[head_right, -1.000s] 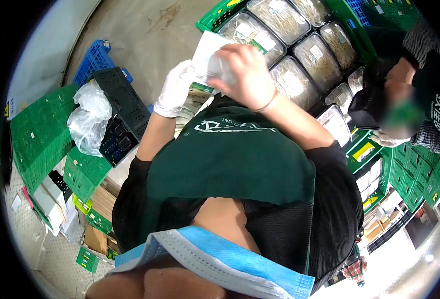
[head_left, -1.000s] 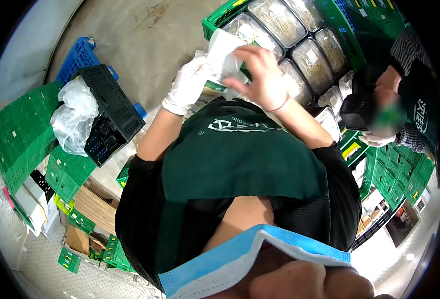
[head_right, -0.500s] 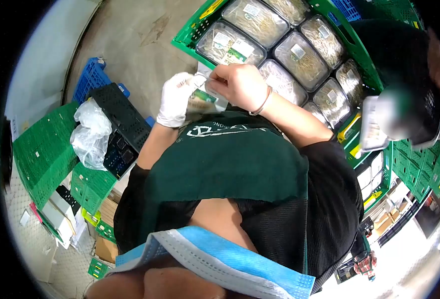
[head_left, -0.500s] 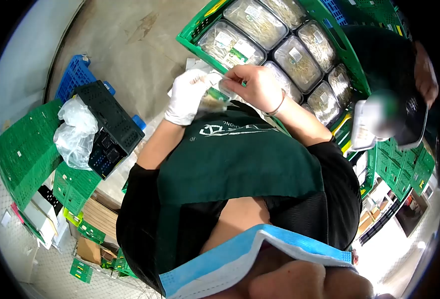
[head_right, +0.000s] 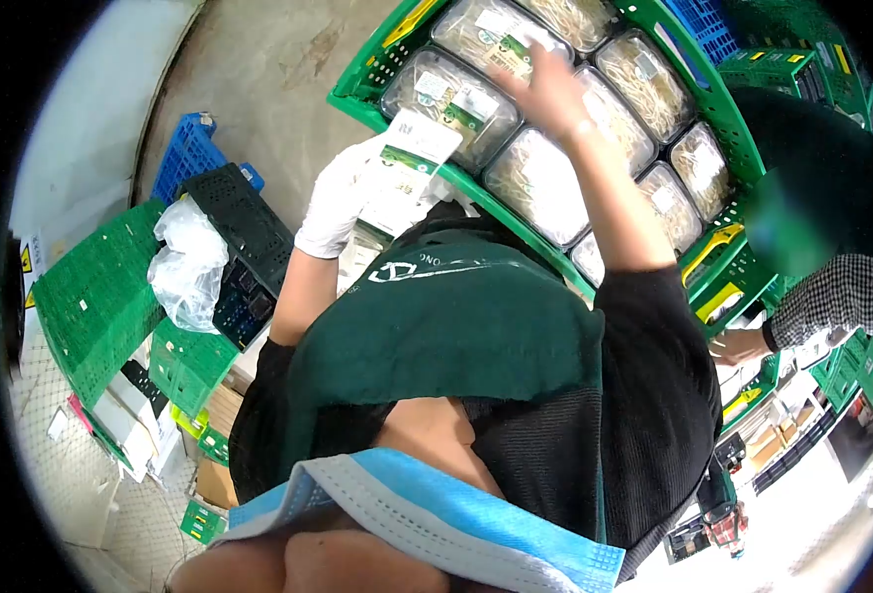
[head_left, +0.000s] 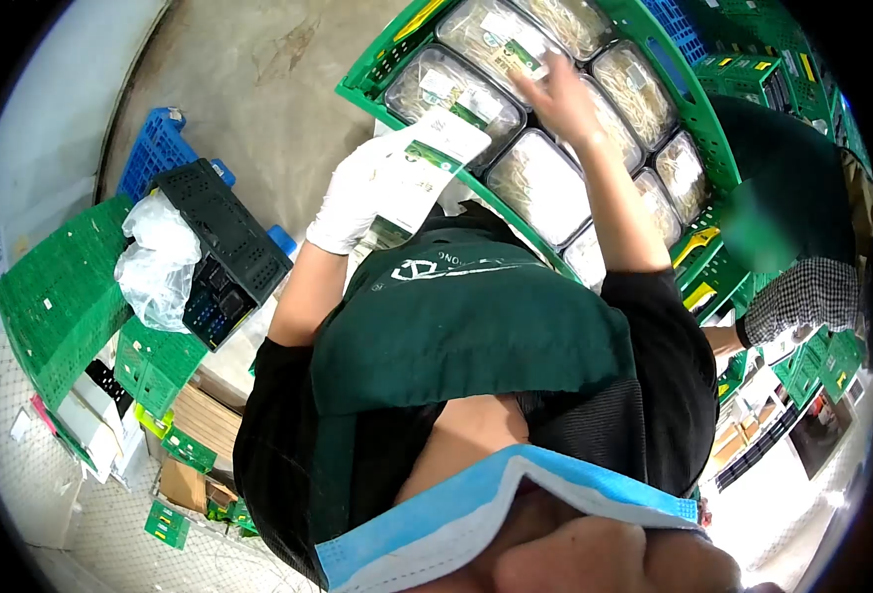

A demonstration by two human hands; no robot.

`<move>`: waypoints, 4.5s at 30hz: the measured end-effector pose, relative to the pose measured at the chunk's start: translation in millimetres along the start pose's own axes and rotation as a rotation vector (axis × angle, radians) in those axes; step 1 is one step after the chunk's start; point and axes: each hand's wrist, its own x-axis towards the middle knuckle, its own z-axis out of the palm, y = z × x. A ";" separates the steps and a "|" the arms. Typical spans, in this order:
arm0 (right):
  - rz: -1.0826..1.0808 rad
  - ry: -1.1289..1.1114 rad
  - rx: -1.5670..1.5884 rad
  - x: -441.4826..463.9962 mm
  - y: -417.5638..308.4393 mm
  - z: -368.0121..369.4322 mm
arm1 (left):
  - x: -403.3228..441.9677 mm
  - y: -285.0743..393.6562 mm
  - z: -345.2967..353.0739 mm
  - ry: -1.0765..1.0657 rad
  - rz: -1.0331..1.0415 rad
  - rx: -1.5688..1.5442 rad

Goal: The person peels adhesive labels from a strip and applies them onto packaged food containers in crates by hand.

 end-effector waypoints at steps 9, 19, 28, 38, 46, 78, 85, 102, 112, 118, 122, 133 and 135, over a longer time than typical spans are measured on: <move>-0.350 -0.085 0.532 -58.6 -54.1 -28.7 | 19.3 5.8 37.3 0.018 0.138 0.515; 0.211 0.237 -0.299 124.4 92.9 -11.4 | 17.3 4.4 23.3 -0.008 -0.066 0.309; -0.261 -0.226 0.433 -64.2 2.1 -62.4 | 24.9 7.1 69.8 -0.157 -0.065 0.515; 0.165 0.091 0.343 -60.1 136.9 -96.8 | 25.5 -26.6 126.6 -0.418 0.598 1.132; 0.180 0.284 -0.545 -32.8 203.3 -51.8 | -2.1 -35.2 118.5 -0.155 0.197 0.785; -0.203 -0.106 0.468 -188.4 35.6 -69.8 | -57.2 -47.3 104.7 -0.280 0.055 0.608; -0.214 0.040 0.395 -190.5 26.9 -74.9 | -55.7 -43.7 136.0 -0.182 0.096 0.859; -0.064 -0.117 0.985 -183.1 90.5 -54.5 | -53.0 -59.4 106.0 -0.227 0.249 0.517; -0.030 0.235 0.369 -248.0 81.2 -100.2 | -49.7 -65.0 212.9 -0.317 0.019 0.550; 0.245 -0.098 0.021 -265.6 180.9 -128.9 | -33.7 -67.0 156.6 -0.446 -0.111 0.577; 0.078 -0.021 -0.402 -281.2 207.7 -19.6 | -39.5 -59.4 166.1 -0.333 -0.174 0.384; -0.038 0.039 0.449 -285.6 110.3 -96.2 | -47.9 -68.8 218.0 -0.699 0.300 0.851; -0.033 0.053 0.514 -286.6 99.4 -95.9 | -58.7 -66.9 240.0 -0.665 0.340 0.791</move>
